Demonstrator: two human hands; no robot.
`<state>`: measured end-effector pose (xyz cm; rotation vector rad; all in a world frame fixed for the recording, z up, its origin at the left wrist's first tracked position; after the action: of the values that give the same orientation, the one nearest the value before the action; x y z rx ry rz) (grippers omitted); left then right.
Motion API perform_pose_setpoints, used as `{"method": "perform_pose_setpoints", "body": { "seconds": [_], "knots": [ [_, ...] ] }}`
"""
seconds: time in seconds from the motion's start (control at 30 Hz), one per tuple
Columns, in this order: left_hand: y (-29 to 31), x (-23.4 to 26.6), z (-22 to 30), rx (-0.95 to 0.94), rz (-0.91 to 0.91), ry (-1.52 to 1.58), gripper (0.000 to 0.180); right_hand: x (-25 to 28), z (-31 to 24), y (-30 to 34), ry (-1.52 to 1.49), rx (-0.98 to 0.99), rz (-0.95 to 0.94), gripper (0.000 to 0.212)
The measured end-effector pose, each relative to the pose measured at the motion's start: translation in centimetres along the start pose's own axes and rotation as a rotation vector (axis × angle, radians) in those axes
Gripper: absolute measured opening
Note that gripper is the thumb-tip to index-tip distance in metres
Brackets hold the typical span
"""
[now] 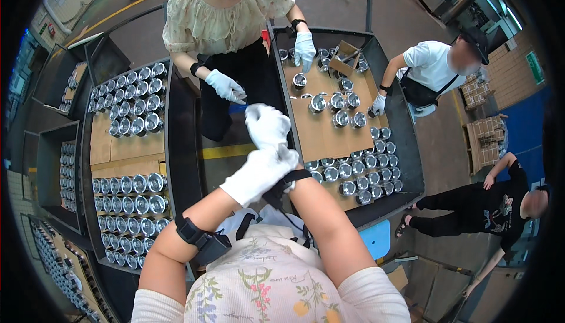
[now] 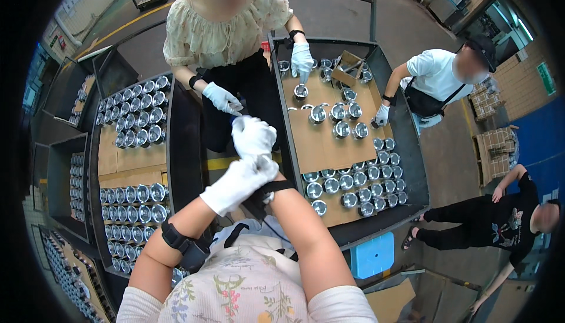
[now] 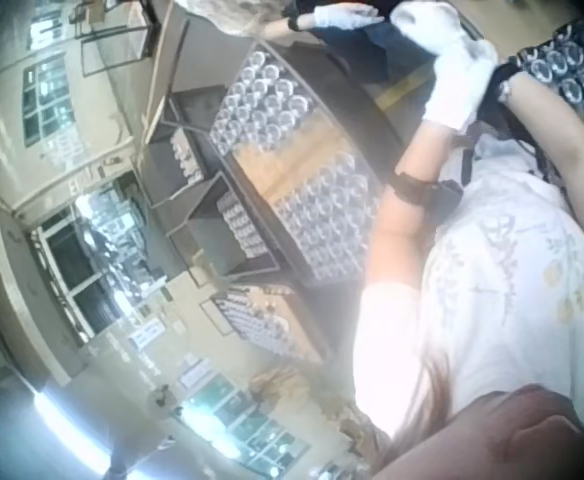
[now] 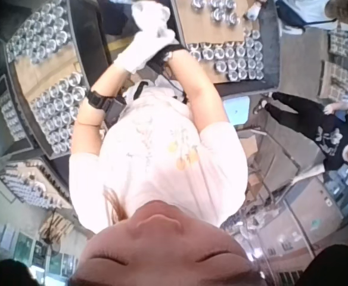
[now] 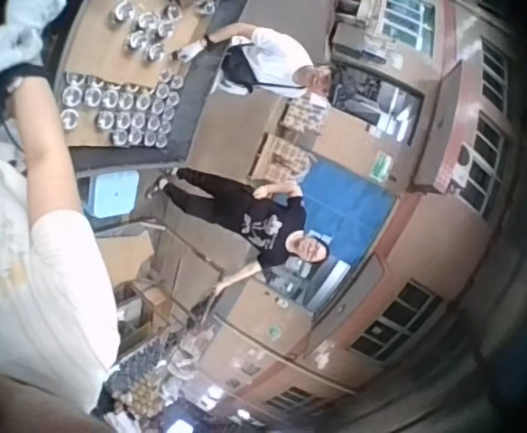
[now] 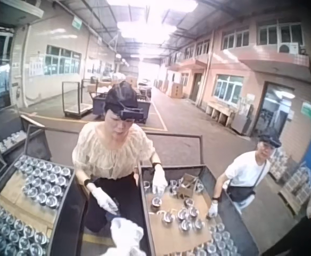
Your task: Organize and pack metal engine pistons into shipping containers with coworkers.
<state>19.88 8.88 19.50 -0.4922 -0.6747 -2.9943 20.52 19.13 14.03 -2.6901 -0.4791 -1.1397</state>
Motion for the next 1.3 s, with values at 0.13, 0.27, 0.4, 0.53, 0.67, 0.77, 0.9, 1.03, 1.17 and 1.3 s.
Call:
{"method": "perform_pose_setpoints", "body": {
  "seconds": [0.13, 0.27, 0.4, 0.53, 0.67, 0.77, 0.9, 1.03, 1.17, 1.3],
  "knots": [
    [0.1, 2.6, 1.4, -0.330, 0.315, -0.213, 0.032, 0.8, 4.4, -2.1, -0.726, -0.173, -0.009, 0.023],
    [-0.5, 4.5, -1.1, -0.207, 0.427, 0.162, 0.038, 4.9, 1.2, -1.1, -1.387, -0.246, -0.086, 0.016],
    [1.2, -0.8, -3.1, 0.096, 0.085, 0.236, 0.050, 7.1, 1.9, -2.2, -1.461, -0.227, 0.080, 0.014],
    [2.5, -5.0, -0.9, -0.016, -0.096, 0.425, 0.044, 7.8, 3.0, -3.4, -1.470, -0.125, 0.216, 0.016],
    [2.5, -6.7, 0.2, 0.118, -0.307, 0.694, 0.026, 10.5, 2.2, -2.9, -0.388, 0.301, 0.538, 0.018],
    [2.6, -8.0, -0.1, 0.160, -0.393, 0.642, 0.032, 11.8, 0.9, -2.0, -0.040, 0.512, 0.426, 0.021],
    [3.3, -8.3, -0.8, 0.073, -0.618, 0.315, 0.051, 13.8, 3.7, 0.3, -0.019, 0.478, 0.194, 0.020],
    [2.1, -3.7, -4.8, 0.137, -0.485, 0.112, 0.051, 16.0, 10.1, 5.8, -0.084, 0.186, -0.233, 0.025],
    [2.1, 2.7, -10.5, 0.351, -0.291, -0.058, 0.045, 19.6, 12.2, 12.3, -0.297, -0.186, -0.500, 0.026],
    [3.9, 10.5, -15.7, 0.449, -0.136, -0.232, 0.044, 20.6, 12.2, 17.6, -0.180, -0.292, -0.653, 0.025]
  ]
}}
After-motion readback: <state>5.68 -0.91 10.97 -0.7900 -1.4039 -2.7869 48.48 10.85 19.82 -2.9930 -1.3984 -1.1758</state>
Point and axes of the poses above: each hand's wrist, its own y-axis away from the middle knuckle, its own x-axis out of the back of the hand, z = x × y, the point moved 4 cm from there along -y, towards the middle knuckle, and after that the axes turned 12 degrees about -y, right-handed, at the moved point
